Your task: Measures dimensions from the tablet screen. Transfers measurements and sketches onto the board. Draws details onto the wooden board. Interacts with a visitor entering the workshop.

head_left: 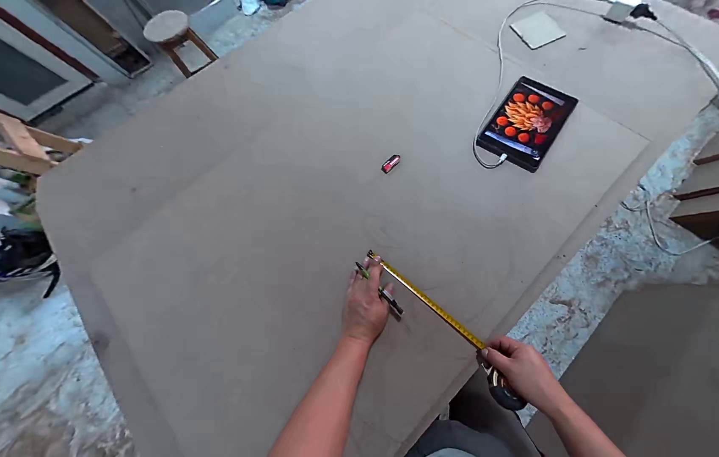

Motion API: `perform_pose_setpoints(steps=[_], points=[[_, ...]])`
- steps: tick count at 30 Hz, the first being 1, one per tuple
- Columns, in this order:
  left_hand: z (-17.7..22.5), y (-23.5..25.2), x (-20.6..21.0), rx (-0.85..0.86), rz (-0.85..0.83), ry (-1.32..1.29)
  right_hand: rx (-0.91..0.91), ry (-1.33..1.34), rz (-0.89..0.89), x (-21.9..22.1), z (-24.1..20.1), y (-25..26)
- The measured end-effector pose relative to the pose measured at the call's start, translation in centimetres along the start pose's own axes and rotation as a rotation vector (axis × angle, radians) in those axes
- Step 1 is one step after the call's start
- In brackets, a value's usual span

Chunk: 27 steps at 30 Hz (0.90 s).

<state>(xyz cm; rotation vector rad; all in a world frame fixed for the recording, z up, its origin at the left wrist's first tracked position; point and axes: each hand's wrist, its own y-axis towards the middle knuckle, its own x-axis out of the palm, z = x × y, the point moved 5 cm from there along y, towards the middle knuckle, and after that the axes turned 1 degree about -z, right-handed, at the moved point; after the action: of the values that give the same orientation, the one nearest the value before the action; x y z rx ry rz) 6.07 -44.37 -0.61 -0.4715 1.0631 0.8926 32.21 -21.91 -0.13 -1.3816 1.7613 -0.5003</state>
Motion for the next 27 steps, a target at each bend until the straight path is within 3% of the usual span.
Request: perform_pose_setpoints(steps=[6, 11, 27], points=[[-1.9, 4.5, -0.1, 0.02, 0.042, -0.018, 0.04, -0.041, 0.024, -1.4, -0.9, 1.0], [-1.8, 4.5, 0.1, 0.029, -0.012, -0.03, 0.095, -0.04, 0.003, -1.5, -0.9, 0.6], [-1.9, 4.5, 0.0, 0.043, 0.038, -0.032, 0.126, -0.032, 0.019, -1.3, 0.0, 1.1]])
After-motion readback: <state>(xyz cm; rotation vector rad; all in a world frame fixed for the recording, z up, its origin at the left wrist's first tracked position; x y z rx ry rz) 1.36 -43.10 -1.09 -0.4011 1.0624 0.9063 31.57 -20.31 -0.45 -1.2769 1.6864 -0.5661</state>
